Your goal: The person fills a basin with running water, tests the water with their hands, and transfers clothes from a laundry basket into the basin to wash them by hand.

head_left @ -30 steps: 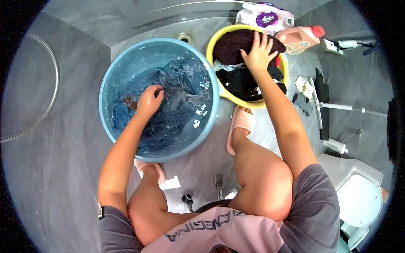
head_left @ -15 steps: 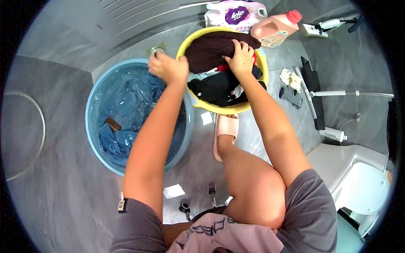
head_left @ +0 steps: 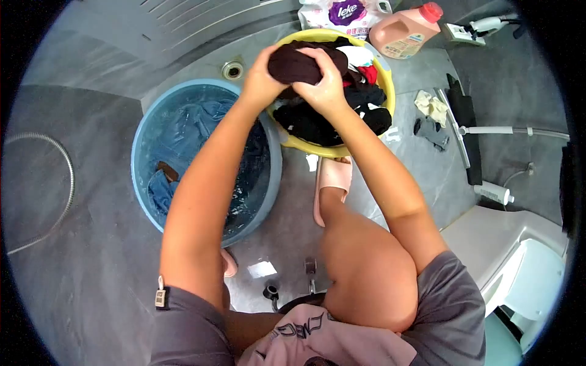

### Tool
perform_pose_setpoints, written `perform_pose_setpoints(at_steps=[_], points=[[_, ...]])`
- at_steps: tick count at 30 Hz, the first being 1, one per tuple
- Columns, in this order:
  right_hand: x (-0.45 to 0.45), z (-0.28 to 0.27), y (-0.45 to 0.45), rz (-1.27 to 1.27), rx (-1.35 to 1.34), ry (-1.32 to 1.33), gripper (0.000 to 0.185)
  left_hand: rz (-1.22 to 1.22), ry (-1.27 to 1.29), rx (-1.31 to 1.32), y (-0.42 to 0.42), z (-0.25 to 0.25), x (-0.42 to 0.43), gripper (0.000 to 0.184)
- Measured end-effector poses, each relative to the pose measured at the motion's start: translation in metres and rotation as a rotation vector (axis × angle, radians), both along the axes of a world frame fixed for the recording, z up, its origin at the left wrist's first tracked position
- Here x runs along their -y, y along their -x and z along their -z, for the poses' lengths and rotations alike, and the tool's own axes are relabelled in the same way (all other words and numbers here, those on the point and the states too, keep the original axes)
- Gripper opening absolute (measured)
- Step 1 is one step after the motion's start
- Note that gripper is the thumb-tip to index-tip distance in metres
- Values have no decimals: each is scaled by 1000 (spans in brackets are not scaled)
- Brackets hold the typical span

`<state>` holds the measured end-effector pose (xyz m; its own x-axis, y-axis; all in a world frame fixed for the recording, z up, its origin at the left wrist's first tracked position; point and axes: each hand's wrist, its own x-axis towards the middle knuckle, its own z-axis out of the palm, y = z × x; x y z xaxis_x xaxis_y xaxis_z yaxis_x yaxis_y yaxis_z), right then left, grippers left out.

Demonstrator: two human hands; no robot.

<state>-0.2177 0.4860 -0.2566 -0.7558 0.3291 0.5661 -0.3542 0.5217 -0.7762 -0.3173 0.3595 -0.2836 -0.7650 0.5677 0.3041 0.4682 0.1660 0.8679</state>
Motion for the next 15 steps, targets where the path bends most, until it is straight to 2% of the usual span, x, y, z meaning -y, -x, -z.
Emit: perform_pose_setpoints(at_steps=[1,2,3,4,5,6,7,8,11,12,13,14,15], points=[[9,-8,3,-88,-26,-21,60,-2,-70,119,-4,-12,17,65],[19,-15,4,-160,-54,-6,66,-135,-7,268,-10,-29,33,61],[30,-22,5,-235,-81,9,71,-180,-24,279,-5,-27,53,58],[38,-27,6,-256,-95,-53,78,-187,-131,415,-4,-28,73,54],[44,-26,11,-240,-128,-137,83,-197,-240,546,-9,-34,92,51],[48,-26,11,-152,-113,-350,86,-213,-233,541,-15,-39,109,51],[50,-27,9,-61,-99,-560,88,-301,-204,692,-25,-55,127,48],[52,-20,9,21,-25,-634,94,-389,-178,840,-31,-66,142,45],[53,24,14,15,287,-553,99,-381,-217,955,-40,-59,187,41],[50,38,14,-86,371,-503,98,-446,-247,985,-50,-74,190,41],[49,53,15,-188,455,-453,97,-461,-255,984,-50,-67,203,41],[53,62,17,-310,501,-454,93,-377,-396,1021,-50,-54,222,40],[60,72,15,-290,459,-424,83,-292,-540,1051,-51,-42,240,39]])
